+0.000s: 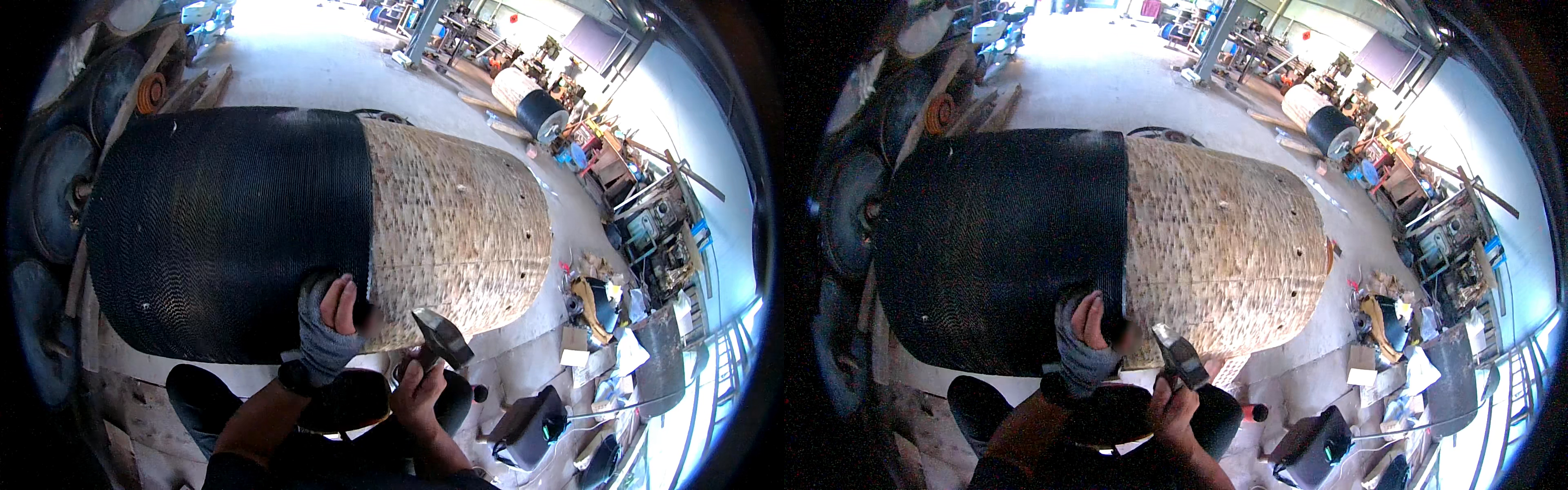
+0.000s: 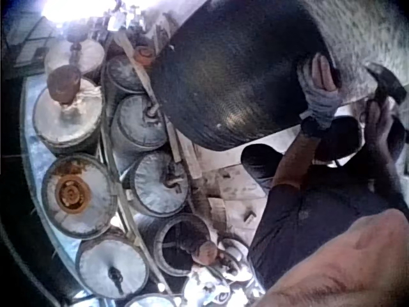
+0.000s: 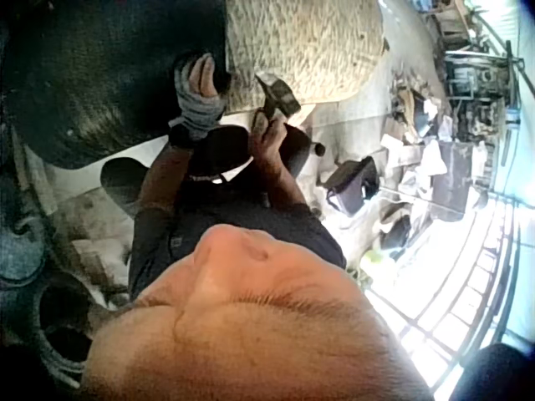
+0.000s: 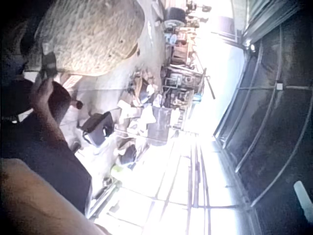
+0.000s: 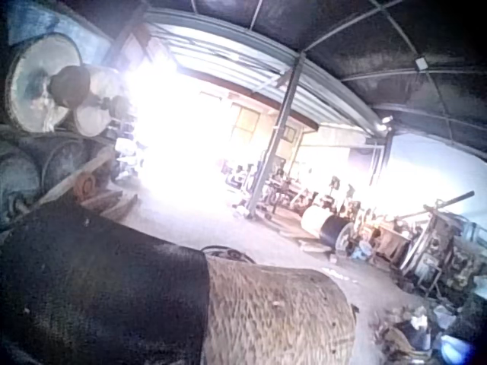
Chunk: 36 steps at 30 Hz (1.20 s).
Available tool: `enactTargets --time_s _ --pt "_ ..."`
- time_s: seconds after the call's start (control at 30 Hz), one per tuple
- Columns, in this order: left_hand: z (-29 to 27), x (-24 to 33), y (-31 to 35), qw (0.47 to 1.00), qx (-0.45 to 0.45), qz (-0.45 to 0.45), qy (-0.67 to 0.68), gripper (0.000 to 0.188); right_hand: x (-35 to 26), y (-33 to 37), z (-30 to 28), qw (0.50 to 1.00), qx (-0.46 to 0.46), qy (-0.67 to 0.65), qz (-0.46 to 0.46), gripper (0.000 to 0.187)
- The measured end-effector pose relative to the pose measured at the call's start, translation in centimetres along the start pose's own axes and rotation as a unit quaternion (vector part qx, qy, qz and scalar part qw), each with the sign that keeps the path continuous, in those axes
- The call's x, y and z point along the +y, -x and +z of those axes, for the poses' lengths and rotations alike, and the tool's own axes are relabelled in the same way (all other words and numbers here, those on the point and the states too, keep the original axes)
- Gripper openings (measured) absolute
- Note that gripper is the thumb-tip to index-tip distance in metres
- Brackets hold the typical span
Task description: The person attaches a dark flexible mesh material to a large woven wooden structure using a hammer and small fasteners, repeatedly striking the edge of the mesh to secure it around the circumference.
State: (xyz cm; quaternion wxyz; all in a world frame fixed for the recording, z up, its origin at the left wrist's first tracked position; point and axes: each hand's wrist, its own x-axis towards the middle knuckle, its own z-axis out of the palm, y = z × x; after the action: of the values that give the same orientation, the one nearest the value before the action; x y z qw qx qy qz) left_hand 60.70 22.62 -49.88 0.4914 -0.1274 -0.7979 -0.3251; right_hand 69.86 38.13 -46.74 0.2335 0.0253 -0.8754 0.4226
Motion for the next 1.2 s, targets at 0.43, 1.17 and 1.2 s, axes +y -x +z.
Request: enactTargets --time_s 0.43,1.17,1.2 --pt "-2.1 1.0 -1.3 0.999 -0.043 -0.008 -0.013 0.075 2.4 -0.8 2.1 0.983 -0.107 0.147 0.038 0.021" --pt "-6.8 5.0 14.4 0.838 -0.543 0.053 0.021 0.042 4.7 1.6 1.0 0.993 -0.069 0.094 0.029 0.027" --pt "-6.7 5.1 14.4 0.841 -0.538 0.049 0.023 0.042 3.6 1.3 0.3 0.987 -0.099 0.107 0.065 0.028"
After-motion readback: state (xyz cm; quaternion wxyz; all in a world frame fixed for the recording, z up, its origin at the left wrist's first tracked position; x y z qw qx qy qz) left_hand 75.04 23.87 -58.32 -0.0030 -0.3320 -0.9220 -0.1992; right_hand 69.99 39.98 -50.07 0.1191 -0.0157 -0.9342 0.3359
